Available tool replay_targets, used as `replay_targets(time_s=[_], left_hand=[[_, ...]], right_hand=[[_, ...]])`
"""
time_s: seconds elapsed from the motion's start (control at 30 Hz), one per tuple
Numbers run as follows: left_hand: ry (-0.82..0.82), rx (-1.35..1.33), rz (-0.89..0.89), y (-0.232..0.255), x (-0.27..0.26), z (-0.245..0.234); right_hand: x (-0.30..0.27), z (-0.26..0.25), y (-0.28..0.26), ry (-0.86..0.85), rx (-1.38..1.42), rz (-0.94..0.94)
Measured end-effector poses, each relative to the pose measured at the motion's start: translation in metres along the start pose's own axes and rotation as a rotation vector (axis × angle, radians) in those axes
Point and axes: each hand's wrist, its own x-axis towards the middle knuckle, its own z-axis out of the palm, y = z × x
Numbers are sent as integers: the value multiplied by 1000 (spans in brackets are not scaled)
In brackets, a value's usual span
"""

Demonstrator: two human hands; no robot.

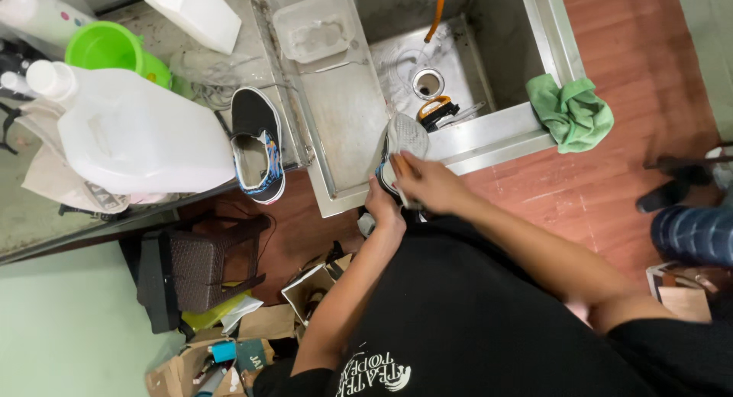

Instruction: The person scrubs the sole of a black slip-on shoe using a red toothbrush over a stainless steel sink. They hold the shoe with their left hand and scrub the white rubber sole with their right hand, focusing on the tread pattern and edges.

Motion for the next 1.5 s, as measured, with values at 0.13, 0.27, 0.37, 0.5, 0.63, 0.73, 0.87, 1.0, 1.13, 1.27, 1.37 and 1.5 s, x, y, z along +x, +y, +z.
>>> replay_targets(time_s=[0.13,0.27,0.37,0.5,0.63,0.73,0.87,1.0,1.13,1.27,1.37,1.5], left_hand=[[31,86,12,-13,8,-14],[74,38,-19,1,-21,-6],[127,46,-47,13,-23,-5],[212,-40,-80,1,-8,-9],[240,-97,-82,6,-8,-8],[243,-127,-80,14,-9,-13],[264,-138,-150,25,-14,-13],[309,-222,-178,24,-7,-15],[307,-239,-153,27,-8,-18],[283,-264,-154,31,-13,-19],[250,-269,-149,31,-15,-22],[202,-283,-121,27,-16,-18]], right_hand=[[60,12,44,-8,-87,23],[110,10,57,85,-150,89],[49,5,30,-1,-107,-8],[8,-4,24,-127,-196,-62],[103,-9,59,-17,-190,9],[95,-12,50,-11,-143,-12],[37,-35,29,-184,-146,-116],[129,-36,72,-41,-112,-54],[181,-20,105,-95,-139,-2],[117,-35,77,-212,-183,-181],[160,-34,86,-162,-222,-151],[233,-8,94,-165,-89,-33]])
